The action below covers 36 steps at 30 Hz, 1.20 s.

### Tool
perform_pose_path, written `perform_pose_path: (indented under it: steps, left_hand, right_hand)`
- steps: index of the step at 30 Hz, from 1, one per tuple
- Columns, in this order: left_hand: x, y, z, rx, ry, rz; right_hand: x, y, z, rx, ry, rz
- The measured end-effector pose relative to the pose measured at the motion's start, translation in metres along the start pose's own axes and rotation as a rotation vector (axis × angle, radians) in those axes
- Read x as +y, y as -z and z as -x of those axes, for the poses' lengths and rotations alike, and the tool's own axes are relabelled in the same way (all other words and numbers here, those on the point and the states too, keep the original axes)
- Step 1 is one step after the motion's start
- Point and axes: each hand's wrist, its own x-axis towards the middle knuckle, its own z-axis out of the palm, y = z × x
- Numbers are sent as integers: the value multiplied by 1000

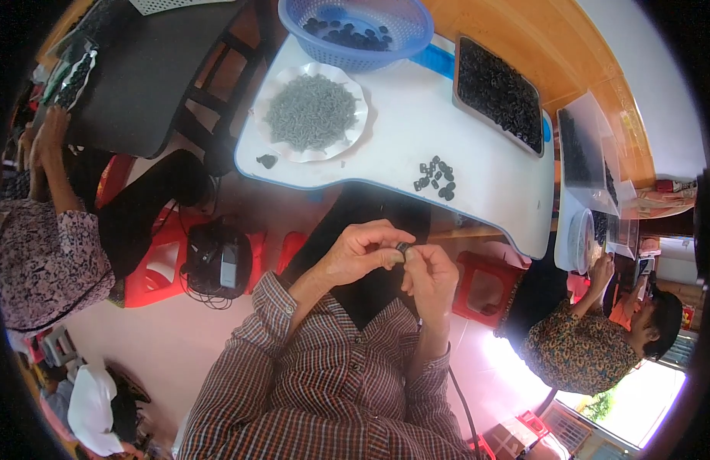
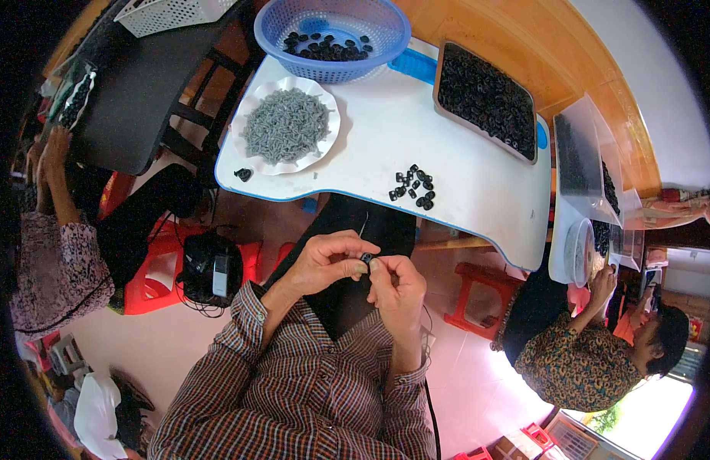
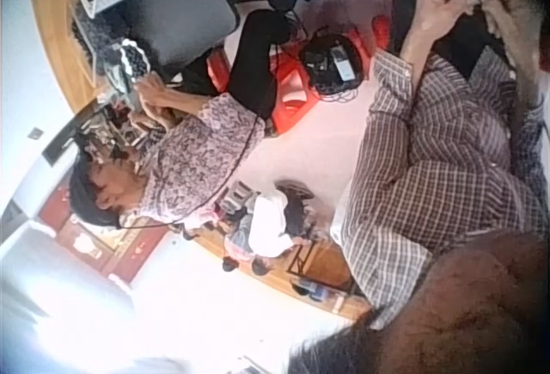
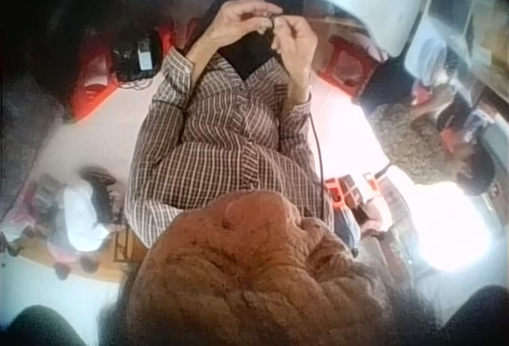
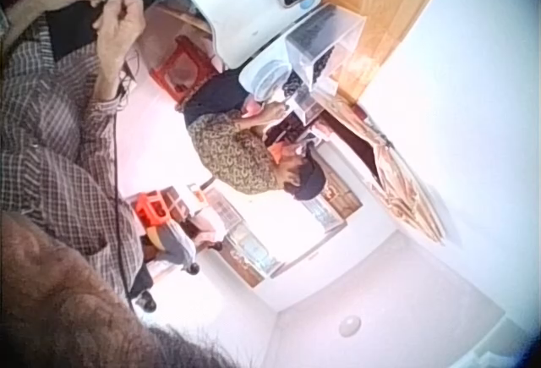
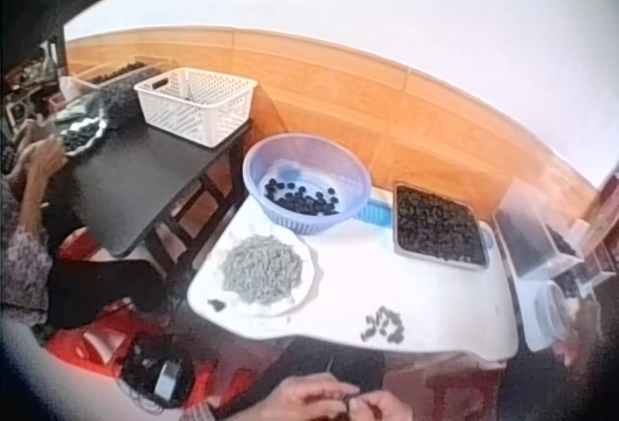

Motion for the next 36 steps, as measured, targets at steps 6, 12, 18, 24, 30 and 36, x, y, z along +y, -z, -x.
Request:
perform_pose_path:
  steps: [6,12,18,24,30,36]
  left_hand:
    - [-6,-1,2,32,20,167]
    - [-2,-1,3,28,-13,117]
    - [-3,-1,4,24,-19,94]
    - [-1,0,3,8,-3,75]
    - [-1,3,3,4,9,93]
    - [-3,4,3,16,3,137]
  right_hand:
    - [-2,-4,1,-12,16,-77]
    - [-4,-5,1,-44,38,-100]
    - [-7,-3,0,-75,35,-80]
    - [-10,-2,0,-104,17,-71]
    - [-10,-1,0,-116,-15,-109]
    - [-6,1,-1,-140,-1,-195]
